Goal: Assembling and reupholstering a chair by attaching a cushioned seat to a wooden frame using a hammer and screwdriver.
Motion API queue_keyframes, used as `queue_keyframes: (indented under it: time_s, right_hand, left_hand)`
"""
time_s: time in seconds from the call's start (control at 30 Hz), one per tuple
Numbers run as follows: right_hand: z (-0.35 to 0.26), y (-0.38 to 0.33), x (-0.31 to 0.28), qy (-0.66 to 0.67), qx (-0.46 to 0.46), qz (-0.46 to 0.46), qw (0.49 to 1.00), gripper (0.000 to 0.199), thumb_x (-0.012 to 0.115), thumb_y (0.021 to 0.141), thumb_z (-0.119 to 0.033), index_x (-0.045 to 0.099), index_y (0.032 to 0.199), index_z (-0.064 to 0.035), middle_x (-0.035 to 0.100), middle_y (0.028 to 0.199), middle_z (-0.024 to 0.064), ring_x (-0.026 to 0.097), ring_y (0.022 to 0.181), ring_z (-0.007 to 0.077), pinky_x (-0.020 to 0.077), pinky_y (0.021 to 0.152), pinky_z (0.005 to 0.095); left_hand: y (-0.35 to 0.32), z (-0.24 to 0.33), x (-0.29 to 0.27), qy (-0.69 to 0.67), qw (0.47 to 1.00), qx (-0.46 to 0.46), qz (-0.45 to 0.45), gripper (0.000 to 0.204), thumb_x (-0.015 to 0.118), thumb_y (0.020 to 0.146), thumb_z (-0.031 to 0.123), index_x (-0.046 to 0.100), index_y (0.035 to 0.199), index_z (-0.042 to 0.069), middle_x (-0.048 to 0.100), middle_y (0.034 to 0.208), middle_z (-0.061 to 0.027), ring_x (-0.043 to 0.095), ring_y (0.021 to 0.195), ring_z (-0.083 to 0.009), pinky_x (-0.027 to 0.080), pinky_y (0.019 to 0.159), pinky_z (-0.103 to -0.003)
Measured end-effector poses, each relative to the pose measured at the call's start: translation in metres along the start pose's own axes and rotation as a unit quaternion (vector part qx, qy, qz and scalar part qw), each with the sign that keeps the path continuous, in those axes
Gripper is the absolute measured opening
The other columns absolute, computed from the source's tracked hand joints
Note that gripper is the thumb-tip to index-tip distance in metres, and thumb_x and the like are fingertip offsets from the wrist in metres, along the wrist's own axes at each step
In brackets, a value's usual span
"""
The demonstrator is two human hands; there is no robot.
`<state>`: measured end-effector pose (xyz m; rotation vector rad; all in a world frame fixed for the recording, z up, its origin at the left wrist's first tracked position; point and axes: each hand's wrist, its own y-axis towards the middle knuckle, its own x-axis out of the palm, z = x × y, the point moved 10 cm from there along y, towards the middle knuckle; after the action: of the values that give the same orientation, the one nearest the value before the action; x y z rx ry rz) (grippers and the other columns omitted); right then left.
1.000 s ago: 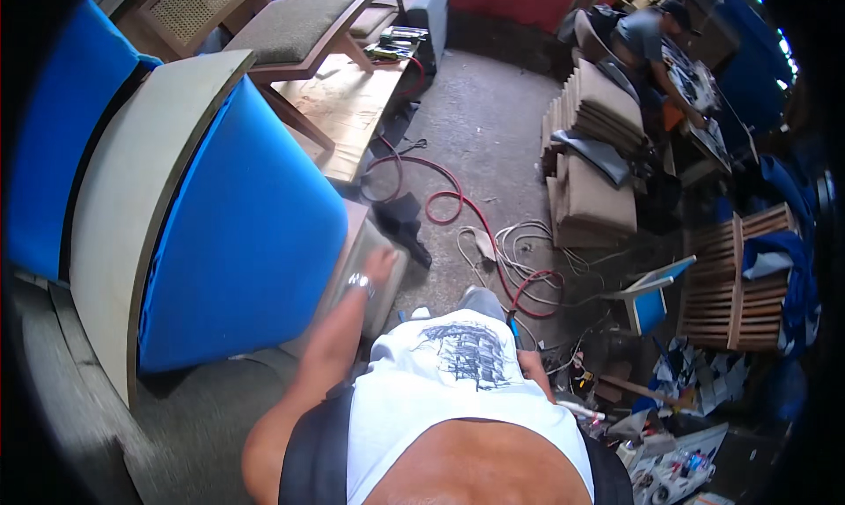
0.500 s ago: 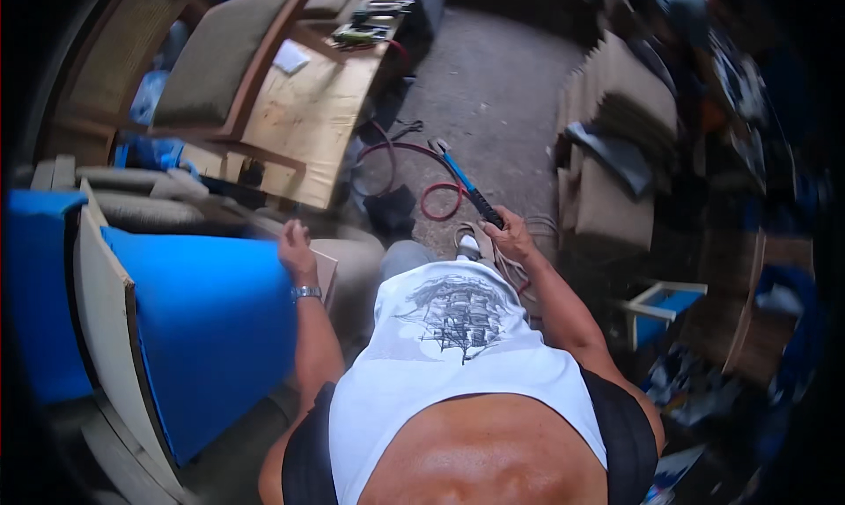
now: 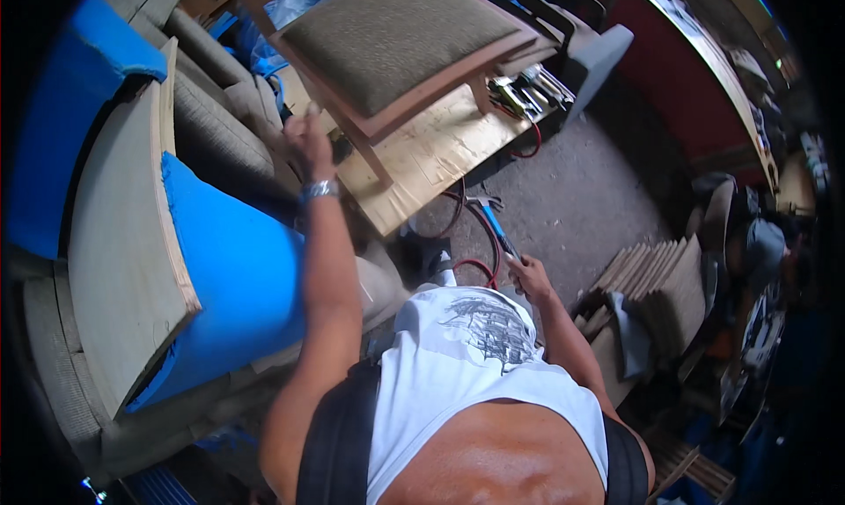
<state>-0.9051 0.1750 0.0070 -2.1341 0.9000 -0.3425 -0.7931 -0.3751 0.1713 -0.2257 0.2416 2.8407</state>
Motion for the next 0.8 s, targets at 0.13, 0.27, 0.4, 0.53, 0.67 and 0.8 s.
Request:
queue_keyframes:
  time_s: [0.13,0.27,0.4,0.53,0.67,0.8]
  right_hand:
    - [-0.029,0.027,0.055,0.088,-0.055,-0.042,0.994,0.027,0.068,0.093,-0.034,0.063,0.084,-0.0090,0.052,0.065,-0.0020,0.047,0.052,0.0103,0.0356,0.048,0.0272]
    - [-0.039,0.040,0.133,0.068,0.010,-0.113,0.991,0.025,0.068,0.093,-0.032,0.062,0.083,-0.0097,0.053,0.066,-0.0019,0.050,0.053,0.0094,0.0380,0.047,0.0269]
    - [-0.094,0.040,0.180,0.130,-0.047,-0.190,0.972,0.023,0.066,0.095,-0.031,0.058,0.086,-0.0103,0.054,0.070,-0.0018,0.048,0.049,0.0102,0.0396,0.045,0.0259]
    - [-0.097,0.107,0.190,0.043,0.000,-0.170,0.985,0.024,0.067,0.094,-0.032,0.058,0.085,-0.0118,0.051,0.069,-0.0031,0.041,0.047,0.0084,0.0329,0.044,0.0247]
    - [-0.054,0.162,0.184,0.052,0.112,-0.135,0.983,0.022,0.068,0.092,-0.029,0.059,0.082,-0.0113,0.042,0.059,-0.0055,0.041,0.050,0.0070,0.0316,0.046,0.0247]
    - [-0.097,0.199,0.187,-0.106,-0.184,-0.159,0.964,0.018,0.067,0.092,-0.023,0.057,0.082,-0.0108,0.042,0.059,-0.0058,0.039,0.046,0.0056,0.0309,0.040,0.0254]
  left_hand:
    - [-0.015,-0.048,0.094,-0.478,0.801,-0.318,-0.171,0.069,0.060,0.089,0.061,0.050,0.139,0.016,0.056,0.136,-0.0082,0.056,0.120,-0.0340,0.046,0.100,-0.049]
    - [-0.008,-0.024,0.067,-0.613,0.737,-0.201,-0.203,0.076,0.068,0.087,0.053,0.038,0.147,0.017,0.046,0.143,-0.0042,0.047,0.128,-0.0256,0.041,0.106,-0.048]
    - [-0.013,-0.034,0.054,-0.448,0.851,-0.230,-0.147,0.069,0.069,0.087,0.051,0.048,0.139,0.011,0.051,0.136,-0.0061,0.048,0.125,-0.0222,0.043,0.105,-0.040]
    - [-0.012,-0.078,-0.004,-0.075,0.990,-0.122,-0.017,0.070,0.048,0.096,0.060,0.058,0.126,-0.003,0.060,0.126,-0.0145,0.053,0.121,-0.0233,0.042,0.103,-0.034]
    - [-0.059,-0.073,-0.048,0.032,0.989,-0.100,0.101,0.058,0.039,0.101,0.052,0.059,0.106,-0.003,0.063,0.106,-0.0181,0.060,0.093,-0.0226,0.047,0.087,-0.035]
    - [-0.133,-0.129,-0.071,0.136,0.972,-0.162,0.107,0.047,0.044,0.102,0.045,0.057,0.102,0.001,0.062,0.088,-0.0113,0.058,0.076,-0.0215,0.049,0.076,-0.035]
